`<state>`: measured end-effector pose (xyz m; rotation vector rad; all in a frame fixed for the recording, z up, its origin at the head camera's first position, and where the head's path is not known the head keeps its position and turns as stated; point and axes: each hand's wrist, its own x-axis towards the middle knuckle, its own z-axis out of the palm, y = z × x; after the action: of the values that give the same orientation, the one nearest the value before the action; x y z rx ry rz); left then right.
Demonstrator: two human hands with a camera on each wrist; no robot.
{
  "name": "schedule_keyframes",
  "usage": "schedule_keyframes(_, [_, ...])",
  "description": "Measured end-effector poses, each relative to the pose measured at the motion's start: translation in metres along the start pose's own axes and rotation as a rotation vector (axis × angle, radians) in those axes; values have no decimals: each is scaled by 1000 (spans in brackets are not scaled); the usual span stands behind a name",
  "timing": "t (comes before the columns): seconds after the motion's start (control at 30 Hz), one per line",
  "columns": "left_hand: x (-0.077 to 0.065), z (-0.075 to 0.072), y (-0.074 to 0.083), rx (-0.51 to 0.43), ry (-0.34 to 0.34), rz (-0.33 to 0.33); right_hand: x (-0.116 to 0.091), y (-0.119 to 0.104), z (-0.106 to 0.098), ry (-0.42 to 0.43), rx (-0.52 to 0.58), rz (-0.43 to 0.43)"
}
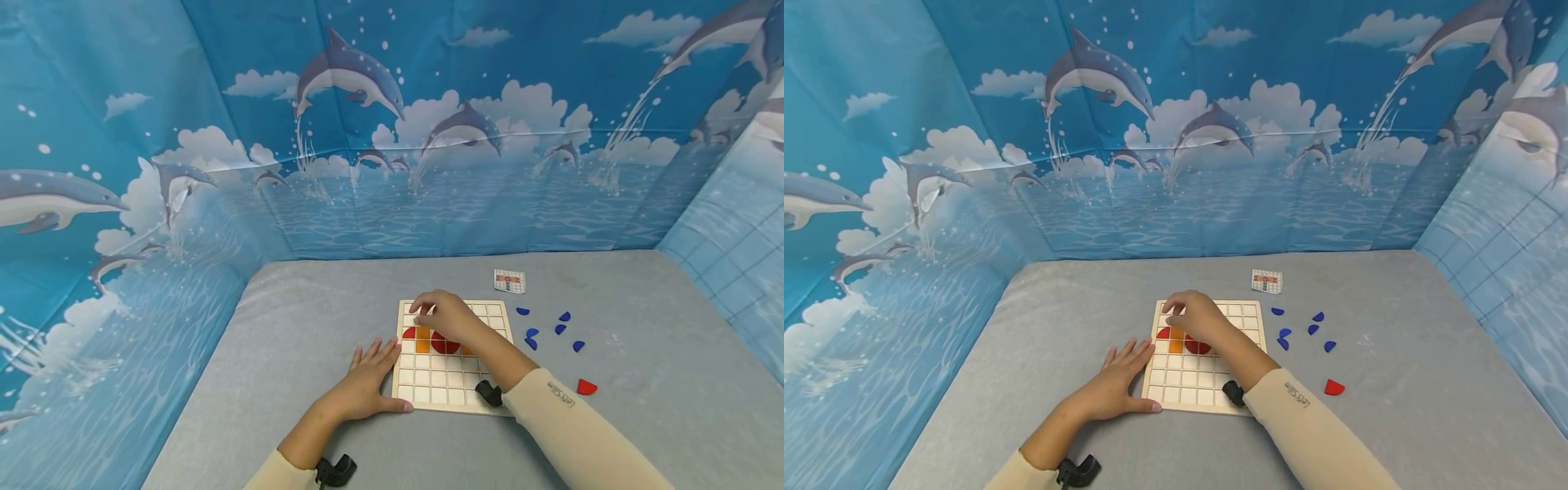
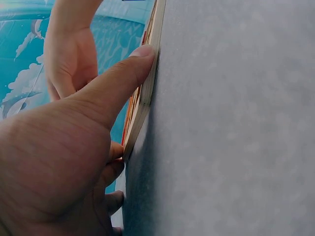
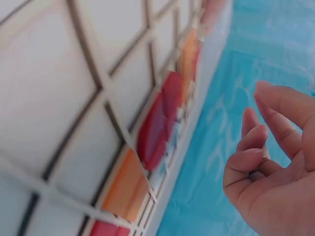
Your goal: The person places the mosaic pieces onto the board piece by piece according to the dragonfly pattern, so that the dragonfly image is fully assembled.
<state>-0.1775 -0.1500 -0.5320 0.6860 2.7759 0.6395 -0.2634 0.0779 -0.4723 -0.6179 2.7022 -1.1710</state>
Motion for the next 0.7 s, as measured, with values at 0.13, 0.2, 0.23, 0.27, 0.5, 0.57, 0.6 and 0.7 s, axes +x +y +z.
schedule_keyframes(0.13, [0,0,2,-1,2,-7,-10,3,-17,27,68,12])
schedule_keyframes(0.2, [0,0,2,-1,4,-9,-14,7,-24,46,91,16])
schedule_keyframes(0.23, [0,0,2,-1,6,-10,-16,9,-28,57,106,23])
schedule_keyframes(0.27, [0,0,2,0,8,-11,-19,11,-31,67,118,27])
schedule_keyframes(0.5, [0,1,1,0,10,-13,-40,26,-56,118,163,46])
schedule_keyframes(0.57, [0,1,1,-3,10,-8,-48,30,-64,136,152,50])
schedule_keyframes(0.6, [0,1,1,-3,9,-6,-53,33,-68,148,141,46])
schedule_keyframes(0.7, [0,1,1,-9,4,-7,-67,39,-79,171,126,64])
